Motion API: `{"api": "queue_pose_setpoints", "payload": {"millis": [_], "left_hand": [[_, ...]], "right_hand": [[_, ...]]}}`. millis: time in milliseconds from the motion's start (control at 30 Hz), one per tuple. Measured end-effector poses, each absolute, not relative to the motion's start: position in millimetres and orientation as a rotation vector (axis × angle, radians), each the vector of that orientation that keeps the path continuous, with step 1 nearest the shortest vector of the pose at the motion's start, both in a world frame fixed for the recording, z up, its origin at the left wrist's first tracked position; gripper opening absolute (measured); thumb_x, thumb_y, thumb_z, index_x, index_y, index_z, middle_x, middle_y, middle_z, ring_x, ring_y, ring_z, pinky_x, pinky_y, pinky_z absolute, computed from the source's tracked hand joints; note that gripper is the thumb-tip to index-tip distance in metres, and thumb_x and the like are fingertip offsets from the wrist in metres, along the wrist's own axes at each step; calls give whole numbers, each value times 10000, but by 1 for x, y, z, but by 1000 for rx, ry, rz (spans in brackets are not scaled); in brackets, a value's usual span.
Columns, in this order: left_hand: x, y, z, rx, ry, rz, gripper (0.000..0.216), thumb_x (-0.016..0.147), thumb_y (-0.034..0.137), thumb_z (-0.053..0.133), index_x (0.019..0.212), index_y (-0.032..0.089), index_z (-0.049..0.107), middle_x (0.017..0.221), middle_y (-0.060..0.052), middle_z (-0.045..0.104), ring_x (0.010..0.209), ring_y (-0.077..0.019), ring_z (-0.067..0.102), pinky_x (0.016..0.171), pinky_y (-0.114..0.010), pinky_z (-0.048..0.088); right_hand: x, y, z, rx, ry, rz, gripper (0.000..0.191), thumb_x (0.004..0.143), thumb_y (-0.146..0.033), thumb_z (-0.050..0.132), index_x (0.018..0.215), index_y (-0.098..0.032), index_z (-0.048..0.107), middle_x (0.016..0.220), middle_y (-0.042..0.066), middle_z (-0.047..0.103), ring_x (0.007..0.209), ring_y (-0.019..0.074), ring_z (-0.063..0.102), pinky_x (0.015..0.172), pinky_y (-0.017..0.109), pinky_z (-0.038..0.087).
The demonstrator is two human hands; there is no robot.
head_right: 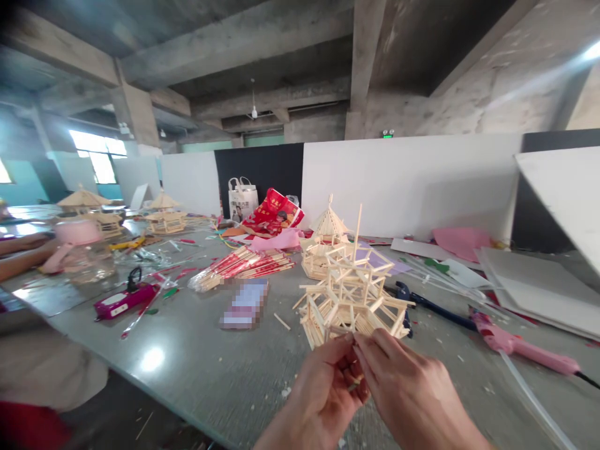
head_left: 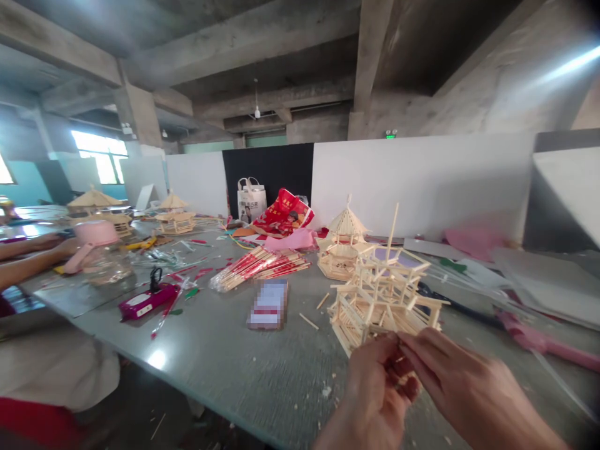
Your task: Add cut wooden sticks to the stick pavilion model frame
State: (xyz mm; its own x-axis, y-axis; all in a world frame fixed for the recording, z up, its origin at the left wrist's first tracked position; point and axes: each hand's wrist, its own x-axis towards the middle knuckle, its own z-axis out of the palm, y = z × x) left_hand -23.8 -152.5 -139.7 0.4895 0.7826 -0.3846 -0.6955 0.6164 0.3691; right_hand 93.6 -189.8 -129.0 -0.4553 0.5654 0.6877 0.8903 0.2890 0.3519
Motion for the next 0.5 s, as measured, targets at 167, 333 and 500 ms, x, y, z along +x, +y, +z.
{"api": "queue_pose_setpoints", "payload": {"millis": [167,333,500], "left_hand": [[-23,-152,-144,175,559,891,134,800,135,576,672,113,543,560,3,562,474,-75,508,523,-238,342],[-24,-152,-142,181,584,874,165,819,130,558,658,122,520,505,26,526,430,-63,477,509,-234,347],[-24,-151,-137,176,574,878,183,816,103,552,635,112,525,514,13,538,425,-66,484,484,-229,350]], "right_hand": [[90,-192,-125,-1363,-2107,-987,482,971,-244,209,886,-164,677,736,43,639,527,124,591,393,239,424],[89,-192,-125,-1408,-2113,-920,472,973,-254,220,856,-179,671,682,21,599,548,133,590,401,248,417],[87,-199,-125,-1351,-2086,-910,418,968,-233,255,886,-158,658,704,31,606,564,131,602,415,243,419]]}}
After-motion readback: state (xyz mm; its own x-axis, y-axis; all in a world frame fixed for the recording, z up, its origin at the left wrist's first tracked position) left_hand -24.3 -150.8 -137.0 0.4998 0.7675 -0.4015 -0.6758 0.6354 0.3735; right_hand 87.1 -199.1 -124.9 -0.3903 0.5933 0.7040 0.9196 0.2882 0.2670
